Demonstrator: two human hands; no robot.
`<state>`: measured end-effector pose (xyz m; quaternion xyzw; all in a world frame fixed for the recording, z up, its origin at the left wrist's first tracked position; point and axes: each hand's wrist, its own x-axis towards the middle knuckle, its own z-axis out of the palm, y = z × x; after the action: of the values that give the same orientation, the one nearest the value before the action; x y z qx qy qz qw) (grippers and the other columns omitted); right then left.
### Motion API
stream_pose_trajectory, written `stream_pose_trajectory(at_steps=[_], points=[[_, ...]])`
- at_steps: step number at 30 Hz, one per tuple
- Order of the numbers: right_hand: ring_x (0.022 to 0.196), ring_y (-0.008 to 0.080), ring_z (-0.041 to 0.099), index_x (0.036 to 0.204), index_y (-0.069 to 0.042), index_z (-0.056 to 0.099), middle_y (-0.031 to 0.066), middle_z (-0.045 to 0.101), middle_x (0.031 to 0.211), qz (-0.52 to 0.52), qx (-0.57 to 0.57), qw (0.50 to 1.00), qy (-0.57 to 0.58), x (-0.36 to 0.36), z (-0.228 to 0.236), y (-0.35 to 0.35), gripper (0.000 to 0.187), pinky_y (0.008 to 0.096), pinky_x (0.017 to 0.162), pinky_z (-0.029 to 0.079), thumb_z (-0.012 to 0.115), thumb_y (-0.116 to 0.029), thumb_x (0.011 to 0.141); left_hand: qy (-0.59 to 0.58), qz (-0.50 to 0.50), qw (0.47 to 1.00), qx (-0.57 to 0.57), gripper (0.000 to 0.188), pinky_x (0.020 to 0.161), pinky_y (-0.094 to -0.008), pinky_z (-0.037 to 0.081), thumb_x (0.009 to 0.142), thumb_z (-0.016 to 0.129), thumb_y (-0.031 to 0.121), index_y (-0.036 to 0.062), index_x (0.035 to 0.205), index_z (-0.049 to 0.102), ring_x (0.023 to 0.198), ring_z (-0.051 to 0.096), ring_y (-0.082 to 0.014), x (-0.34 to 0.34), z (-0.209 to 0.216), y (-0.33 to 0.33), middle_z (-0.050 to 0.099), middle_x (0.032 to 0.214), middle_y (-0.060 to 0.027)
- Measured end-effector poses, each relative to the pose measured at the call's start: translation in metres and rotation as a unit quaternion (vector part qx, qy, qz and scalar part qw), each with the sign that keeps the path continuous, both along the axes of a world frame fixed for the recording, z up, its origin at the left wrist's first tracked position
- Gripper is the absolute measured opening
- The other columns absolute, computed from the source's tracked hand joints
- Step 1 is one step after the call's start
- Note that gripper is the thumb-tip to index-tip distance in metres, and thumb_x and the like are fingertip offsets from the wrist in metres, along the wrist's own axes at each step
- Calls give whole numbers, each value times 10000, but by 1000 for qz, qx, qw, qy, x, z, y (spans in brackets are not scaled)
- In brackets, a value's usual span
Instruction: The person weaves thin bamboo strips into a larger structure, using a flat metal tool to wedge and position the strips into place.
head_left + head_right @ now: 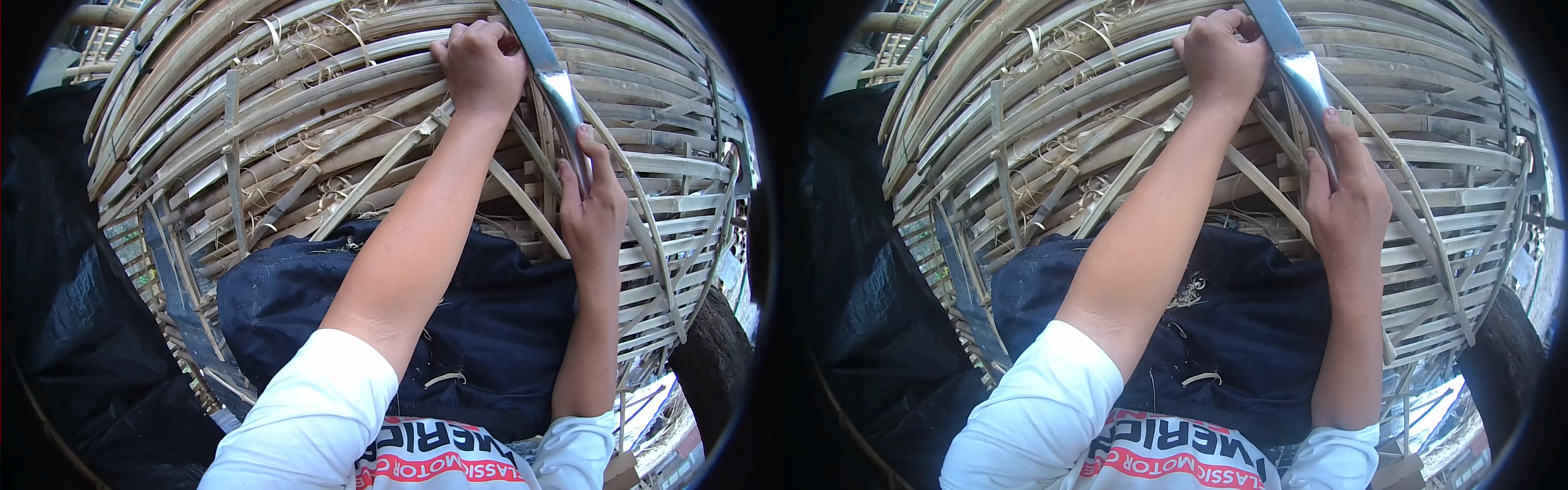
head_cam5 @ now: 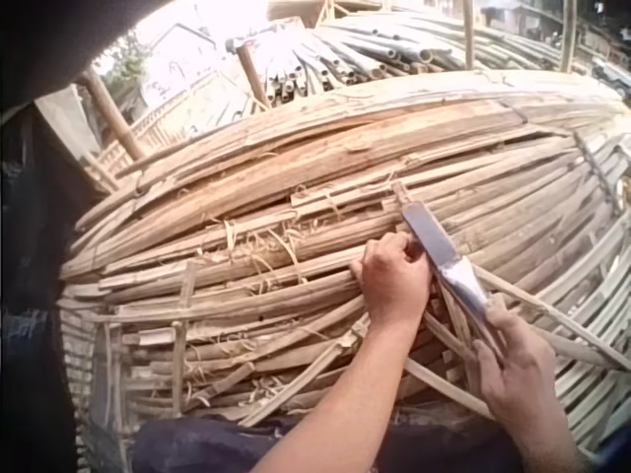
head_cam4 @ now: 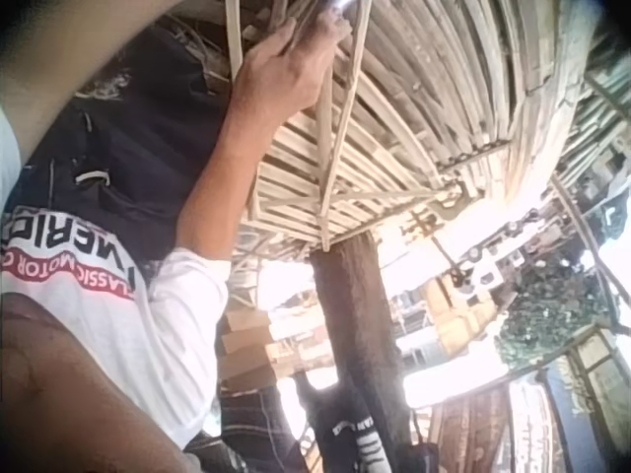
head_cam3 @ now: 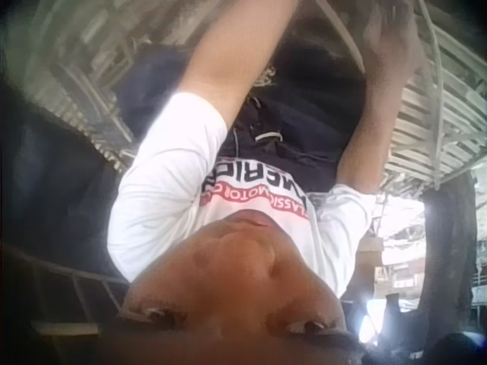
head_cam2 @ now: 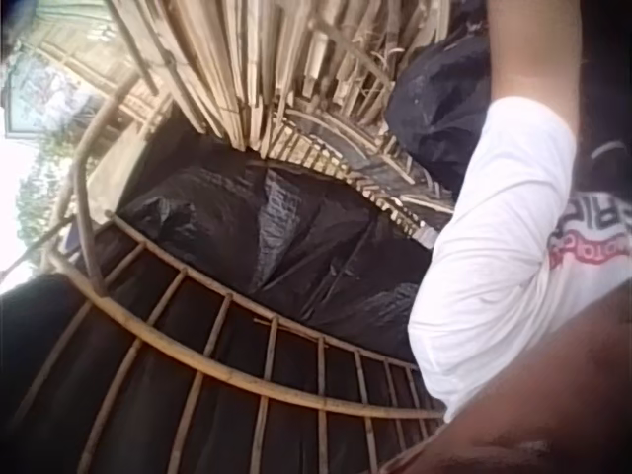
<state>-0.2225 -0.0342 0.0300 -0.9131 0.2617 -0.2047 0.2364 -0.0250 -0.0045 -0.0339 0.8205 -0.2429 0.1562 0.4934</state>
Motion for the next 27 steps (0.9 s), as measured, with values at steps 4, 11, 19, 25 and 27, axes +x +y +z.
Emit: stream_pose_trajectory(at_steps=[4,11,19,25,27], points=[[976,384,691,1308,-110,583,194,695,1120,16,-9,997,-78,2,-3,-4,398,443,809,534,661,-80,919,-6,7,1000,-23,179,892,-449,368,730,796,247,115,660,697,865,613,-248,-2,3,-4,691,765,-15],[946,398,684,1325,-155,571,199,688,1070,19,11,995,-102,4,-3,2,398,462,792,525,633,-89,938,-5,2,1000,-21,206,880,-446,373,722,810,276,119,641,704,859,615,-253,-2,0,-5,700,773,-20],[998,393,680,1320,-120,565,188,680,1154,30,-23,997,-70,2,-4,-4,397,445,826,540,633,-68,932,-11,5,999,-38,288,887,-448,363,717,856,336,113,645,689,879,608,-246,-2,3,-6,692,776,-7],[1059,377,679,1295,-106,583,174,678,1223,14,22,992,-126,2,2,-4,364,423,870,544,631,-77,936,-6,4,999,-35,217,872,-452,367,727,827,272,114,651,699,869,611,-251,-1,-2,-4,698,772,-19],[1063,375,681,1286,-100,585,168,680,1227,10,18,997,-79,3,3,-4,357,424,874,544,635,-70,933,-33,15,998,-46,229,873,-457,369,729,830,280,112,645,699,865,611,-252,3,-2,-10,696,766,-20]])
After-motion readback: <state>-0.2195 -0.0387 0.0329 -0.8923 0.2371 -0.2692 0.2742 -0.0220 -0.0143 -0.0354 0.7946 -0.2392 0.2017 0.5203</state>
